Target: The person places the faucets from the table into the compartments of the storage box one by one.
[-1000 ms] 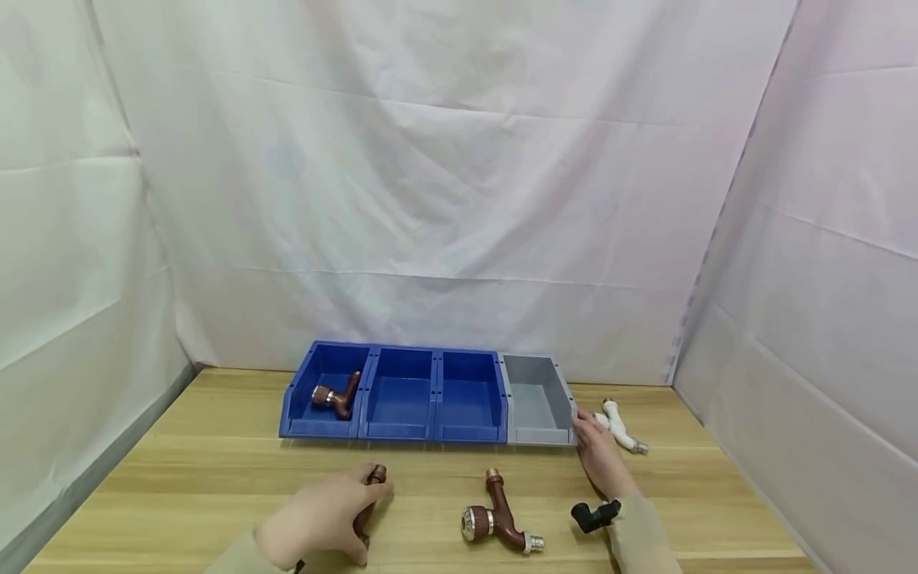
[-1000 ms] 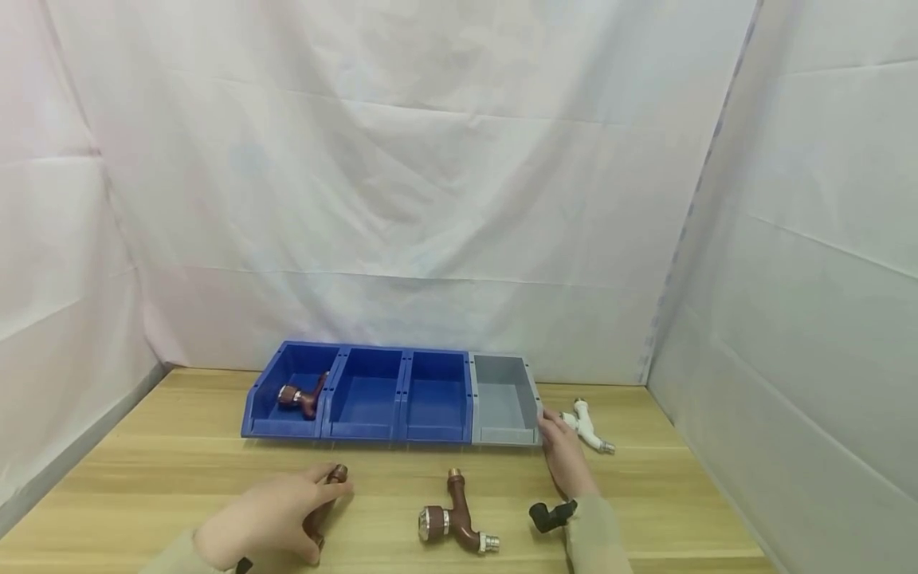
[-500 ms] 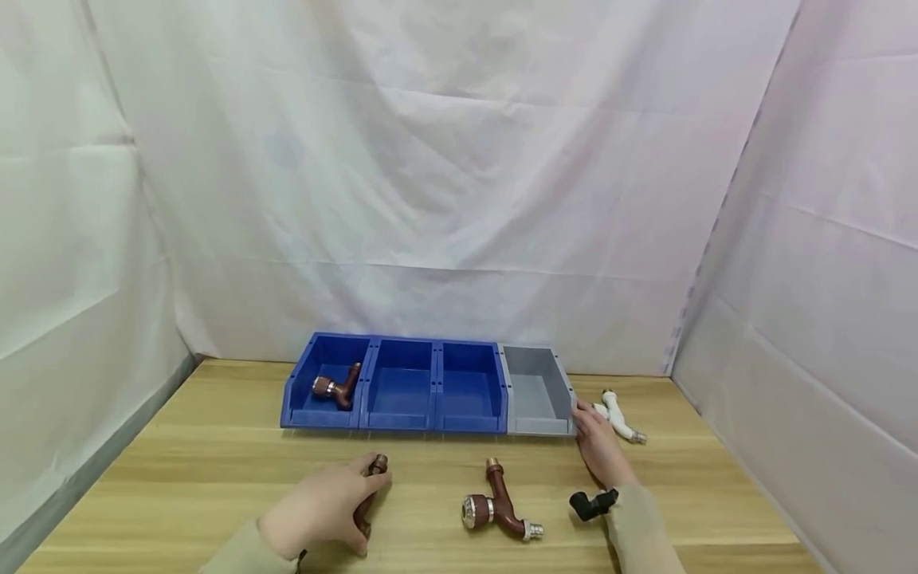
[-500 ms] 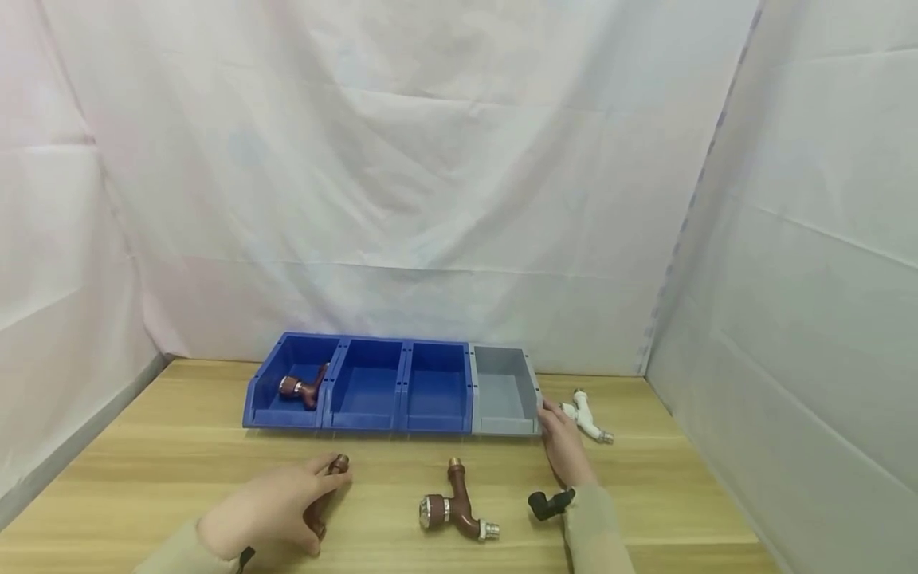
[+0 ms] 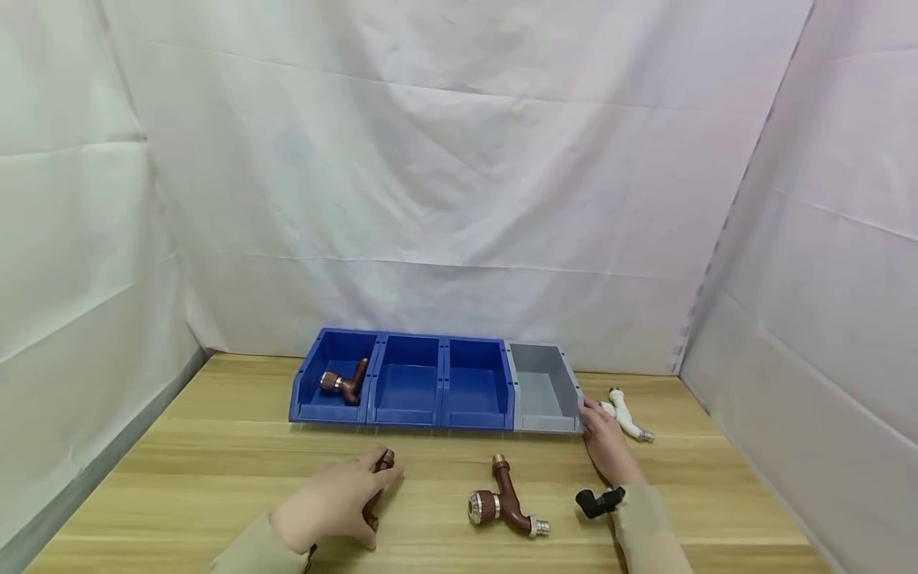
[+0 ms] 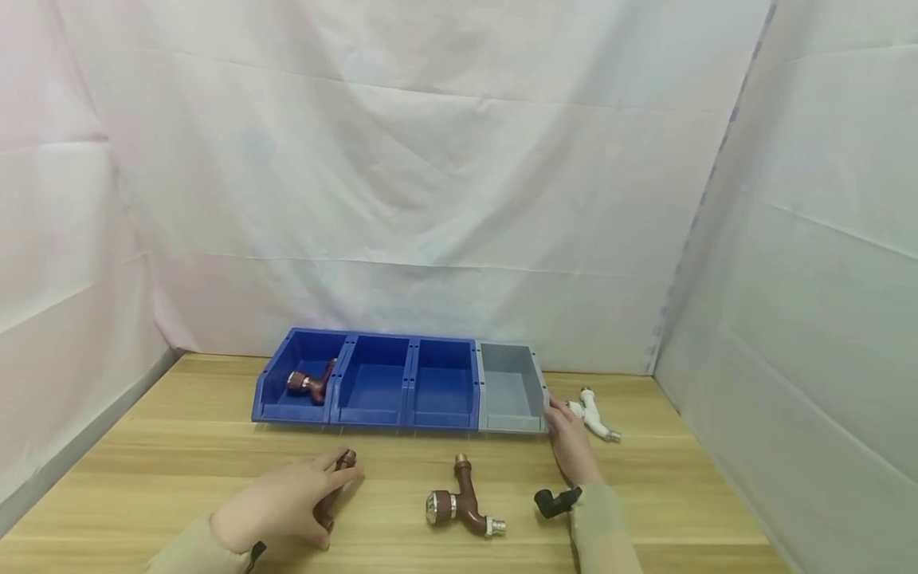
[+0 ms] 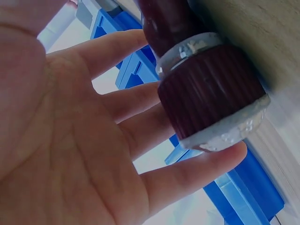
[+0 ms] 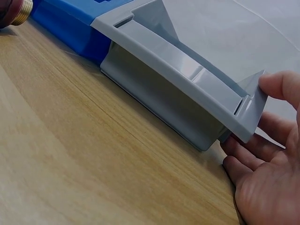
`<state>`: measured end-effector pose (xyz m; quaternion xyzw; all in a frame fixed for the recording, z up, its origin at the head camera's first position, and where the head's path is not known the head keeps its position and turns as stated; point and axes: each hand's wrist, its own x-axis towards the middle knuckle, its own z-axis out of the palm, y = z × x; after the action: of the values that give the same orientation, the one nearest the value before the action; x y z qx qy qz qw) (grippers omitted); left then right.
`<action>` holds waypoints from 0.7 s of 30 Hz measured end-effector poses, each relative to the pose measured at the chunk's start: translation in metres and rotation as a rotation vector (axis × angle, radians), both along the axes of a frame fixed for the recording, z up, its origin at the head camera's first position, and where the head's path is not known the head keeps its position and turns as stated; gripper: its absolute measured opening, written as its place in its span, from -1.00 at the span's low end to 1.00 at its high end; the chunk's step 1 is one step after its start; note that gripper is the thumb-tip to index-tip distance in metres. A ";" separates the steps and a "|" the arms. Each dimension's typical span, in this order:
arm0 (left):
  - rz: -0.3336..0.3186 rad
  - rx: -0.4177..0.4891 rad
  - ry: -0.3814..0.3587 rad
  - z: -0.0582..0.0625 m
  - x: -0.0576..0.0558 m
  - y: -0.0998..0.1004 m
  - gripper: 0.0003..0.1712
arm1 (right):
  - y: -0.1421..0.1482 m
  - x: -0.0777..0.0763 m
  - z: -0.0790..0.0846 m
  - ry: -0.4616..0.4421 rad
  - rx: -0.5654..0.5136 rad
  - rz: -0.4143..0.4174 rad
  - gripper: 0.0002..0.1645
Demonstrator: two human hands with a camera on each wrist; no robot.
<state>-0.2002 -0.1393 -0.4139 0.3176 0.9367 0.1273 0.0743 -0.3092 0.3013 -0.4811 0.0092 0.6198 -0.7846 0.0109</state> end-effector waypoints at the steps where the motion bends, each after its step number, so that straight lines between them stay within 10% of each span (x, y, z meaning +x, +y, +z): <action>1: -0.001 -0.007 0.006 0.000 0.000 0.000 0.06 | 0.000 0.000 0.000 0.002 0.001 0.000 -0.27; 21: 0.005 -0.063 0.050 -0.001 0.001 0.004 0.05 | -0.001 0.001 0.001 0.005 0.010 0.008 -0.30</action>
<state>-0.1996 -0.1348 -0.4153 0.3158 0.9426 0.0901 0.0606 -0.3078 0.3004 -0.4805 0.0048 0.6237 -0.7816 0.0122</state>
